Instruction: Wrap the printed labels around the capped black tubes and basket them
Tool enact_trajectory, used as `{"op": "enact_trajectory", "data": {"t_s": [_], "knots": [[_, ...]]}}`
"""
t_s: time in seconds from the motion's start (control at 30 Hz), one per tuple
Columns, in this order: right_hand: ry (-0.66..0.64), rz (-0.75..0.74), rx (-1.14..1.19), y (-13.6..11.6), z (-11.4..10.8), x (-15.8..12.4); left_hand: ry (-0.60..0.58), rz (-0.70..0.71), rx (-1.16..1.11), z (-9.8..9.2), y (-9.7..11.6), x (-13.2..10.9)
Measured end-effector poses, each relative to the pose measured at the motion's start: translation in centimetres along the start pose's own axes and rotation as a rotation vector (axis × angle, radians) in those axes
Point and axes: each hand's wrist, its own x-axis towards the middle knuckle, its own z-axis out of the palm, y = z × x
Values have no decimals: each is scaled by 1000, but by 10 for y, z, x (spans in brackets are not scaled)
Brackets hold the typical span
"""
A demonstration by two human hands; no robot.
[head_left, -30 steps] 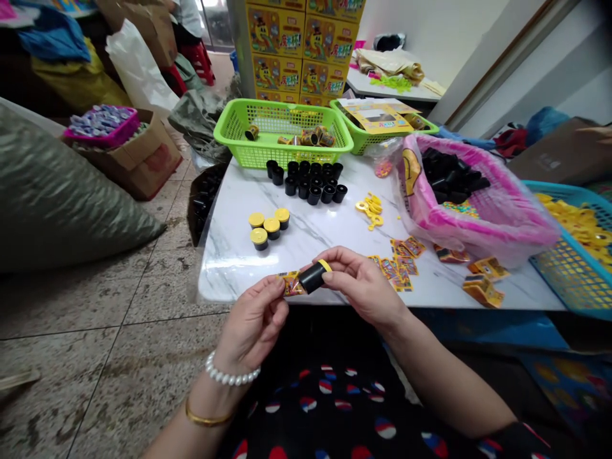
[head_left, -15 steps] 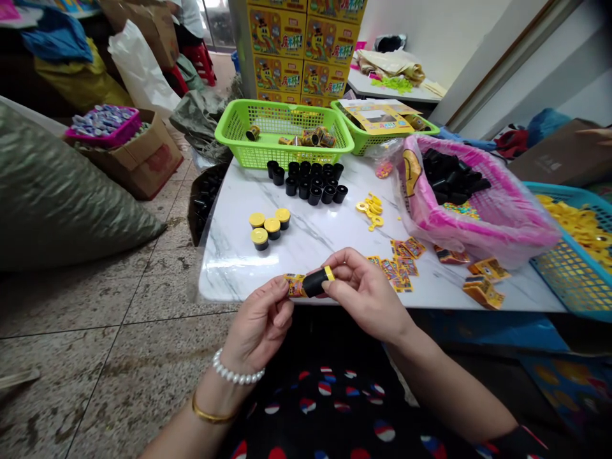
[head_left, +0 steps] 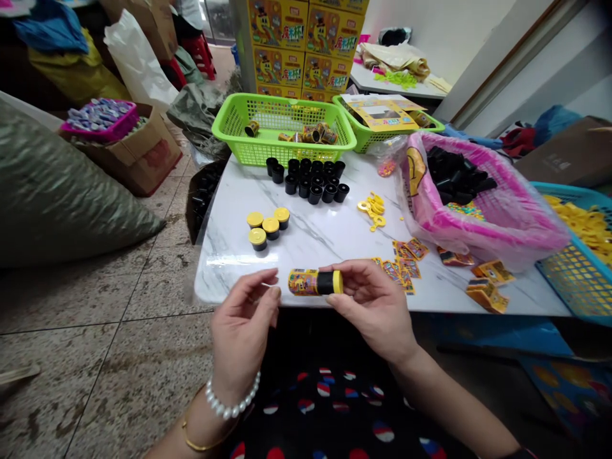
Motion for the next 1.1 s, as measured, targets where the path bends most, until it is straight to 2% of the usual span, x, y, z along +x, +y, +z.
{"op": "enact_trajectory", "data": {"t_s": [0.07,0.1,0.13,0.2,0.27,0.33,0.43,0.5,0.63,0.7,0.73,0.83,0.9,0.97,1.1], "knots": [[-4,20,12,-1,-6,0,54,180,79,-2,3,1],[-22,27,5,-1,-8,0,13,204,98,-3,5,2],[-52,25,-20,-1,-11,1,-76,177,104,-4,7,4],[-114,-36,-143,-1,-15,2,-297,23,84,-5,9,8],[-161,-159,-319,-1,-19,3,-416,-123,54,-4,7,11],[-195,-274,-446,-3,-21,4,-430,-171,36,-2,5,11],[-192,-383,-509,-2,-21,3,-421,-113,48,3,3,10],[-165,-442,-538,1,-21,2,-425,-82,49,4,2,11],[-114,-495,-545,9,-20,0,-428,-164,4,0,0,15],[-97,-410,-463,11,-19,0,-411,-95,43,0,1,17],[-97,-306,-378,12,-18,0,-407,-19,94,1,2,17],[-129,153,-26,12,-13,-1,-439,231,294,3,5,17],[-147,357,146,12,-11,-2,-481,296,333,4,7,18],[-135,387,212,11,-11,-1,-503,209,242,3,6,20],[-134,313,265,10,-18,3,-527,-164,3,0,-2,23]]}}
